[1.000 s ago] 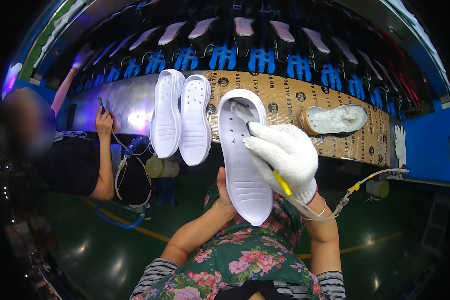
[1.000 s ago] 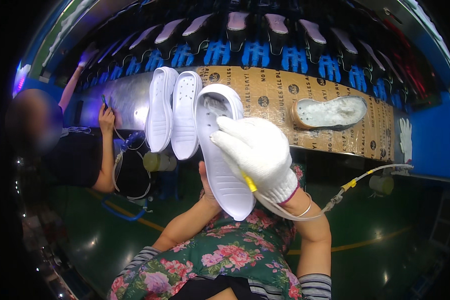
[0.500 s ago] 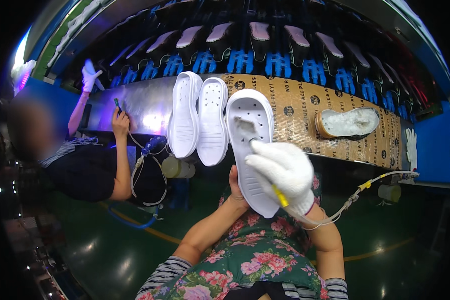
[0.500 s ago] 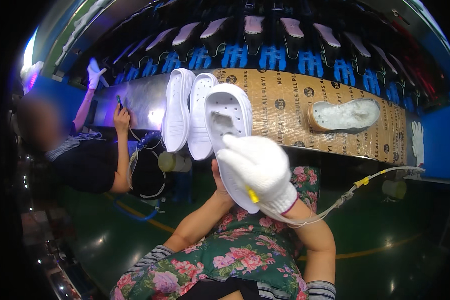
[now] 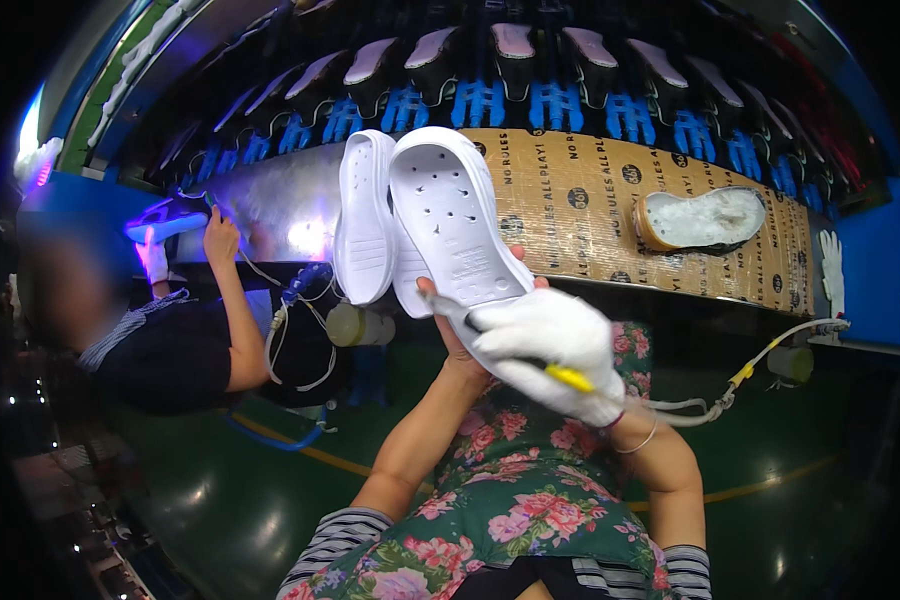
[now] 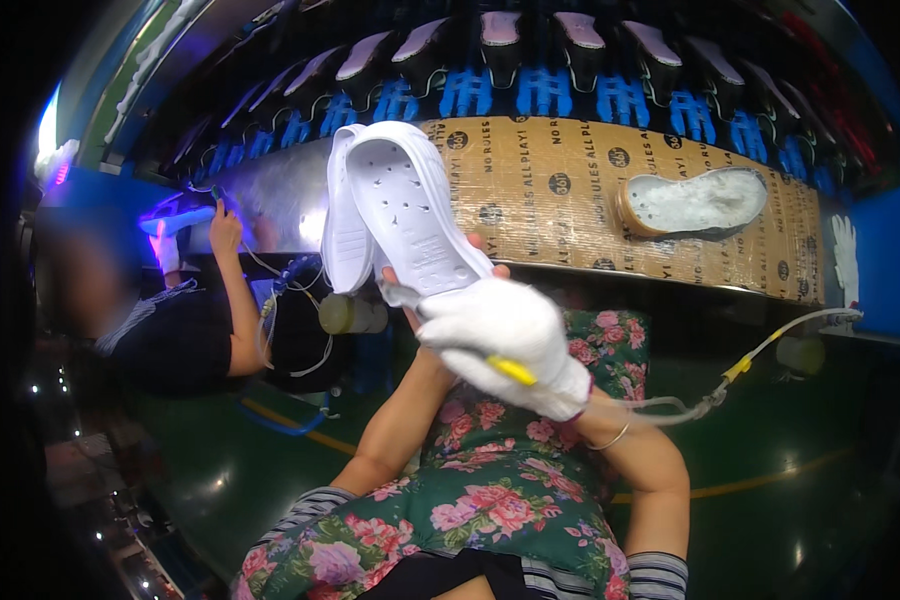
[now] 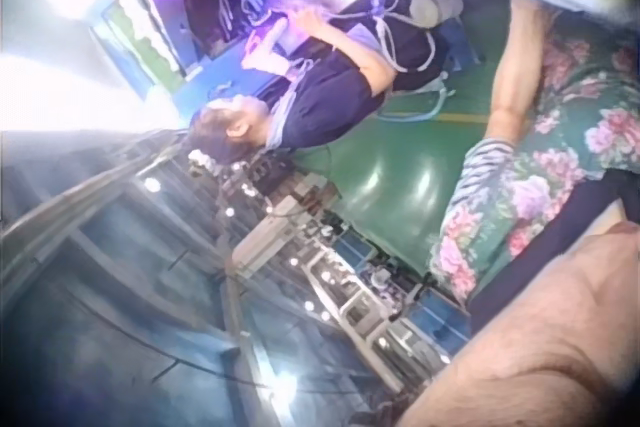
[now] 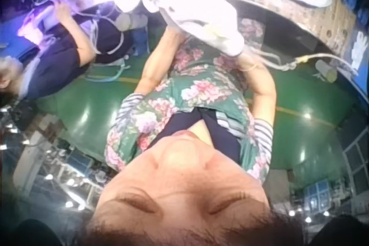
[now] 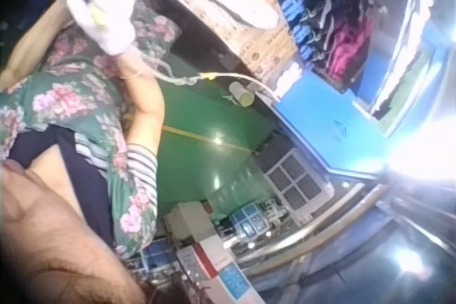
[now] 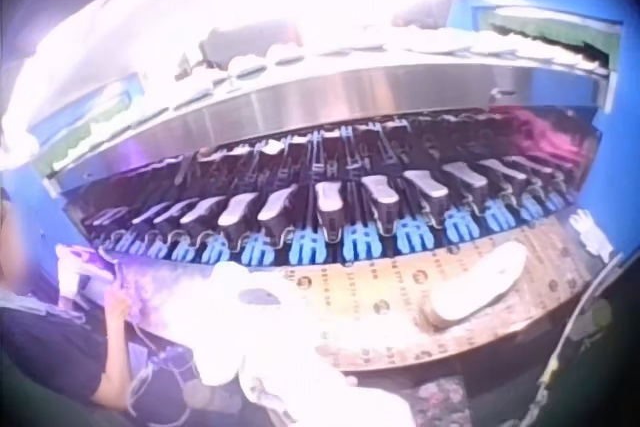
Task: The person repeatedly picks up white slipper-like footwear from a conveyor belt, uses a handheld tool to trim or scrape the surface, and places the items back on the belt. The process is repeated for multiple units in a continuous loop.
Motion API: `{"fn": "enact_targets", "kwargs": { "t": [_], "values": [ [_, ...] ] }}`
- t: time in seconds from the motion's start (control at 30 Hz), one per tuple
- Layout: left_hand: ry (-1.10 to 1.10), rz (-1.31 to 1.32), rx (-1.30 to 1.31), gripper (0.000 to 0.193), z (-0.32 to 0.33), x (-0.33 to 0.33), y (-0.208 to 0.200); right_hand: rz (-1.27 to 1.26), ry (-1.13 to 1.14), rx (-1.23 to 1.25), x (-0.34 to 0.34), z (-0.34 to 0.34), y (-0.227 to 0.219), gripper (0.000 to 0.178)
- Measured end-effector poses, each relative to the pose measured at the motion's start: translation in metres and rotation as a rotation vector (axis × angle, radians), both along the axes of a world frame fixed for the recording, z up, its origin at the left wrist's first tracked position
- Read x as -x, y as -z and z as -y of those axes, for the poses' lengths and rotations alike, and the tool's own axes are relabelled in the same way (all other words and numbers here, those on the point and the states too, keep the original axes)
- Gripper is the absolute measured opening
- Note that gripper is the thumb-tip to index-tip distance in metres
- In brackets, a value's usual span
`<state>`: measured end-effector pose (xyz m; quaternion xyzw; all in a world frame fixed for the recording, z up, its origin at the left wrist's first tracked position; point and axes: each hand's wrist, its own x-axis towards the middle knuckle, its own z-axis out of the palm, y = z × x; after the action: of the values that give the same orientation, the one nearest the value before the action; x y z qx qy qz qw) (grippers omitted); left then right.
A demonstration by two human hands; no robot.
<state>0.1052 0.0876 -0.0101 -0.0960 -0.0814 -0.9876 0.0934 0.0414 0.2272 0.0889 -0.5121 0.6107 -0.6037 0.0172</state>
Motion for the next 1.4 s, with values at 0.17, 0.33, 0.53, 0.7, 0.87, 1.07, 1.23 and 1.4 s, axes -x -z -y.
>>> {"fn": "enact_targets", "kwargs": {
  "t": [0.17, 0.33, 0.53, 0.7, 0.87, 1.07, 1.23, 1.4],
  "values": [
    [0.021, 0.138, -0.14, 0.11, 0.012, 0.005, -0.005, -0.185, 0.143, 0.015, 0.002, 0.006, 0.007, 0.035],
    [0.001, 0.093, -0.084, 0.107, 0.015, 0.011, -0.024, -0.079, -0.119, 0.036, 0.005, -0.005, 0.007, 0.034],
    [0.145, 0.052, -0.144, 0.117, 0.023, 0.019, -0.025, -0.27, 0.0, -0.037, -0.009, -0.001, 0.014, 0.041],
    [0.231, -0.002, 0.028, 0.118, 0.043, 0.017, -0.01, -0.081, -0.009, -0.053, 0.008, -0.007, 0.009, 0.03],
    [0.324, 0.022, 0.001, 0.112, 0.046, 0.034, -0.028, -0.18, -0.06, -0.03, -0.014, -0.004, 0.028, 0.038],
    [0.453, 0.015, 0.163, 0.123, 0.058, 0.046, -0.037, -0.099, 0.045, -0.062, 0.008, -0.014, 0.008, 0.035],
    [0.575, -0.156, 0.174, 0.12, 0.066, 0.068, -0.036, -0.215, -0.051, -0.072, -0.019, -0.017, 0.019, 0.04],
    [0.602, -0.016, 0.376, 0.115, 0.071, 0.065, -0.042, -0.022, -0.106, -0.075, -0.003, -0.022, -0.001, 0.036]
  ]
}}
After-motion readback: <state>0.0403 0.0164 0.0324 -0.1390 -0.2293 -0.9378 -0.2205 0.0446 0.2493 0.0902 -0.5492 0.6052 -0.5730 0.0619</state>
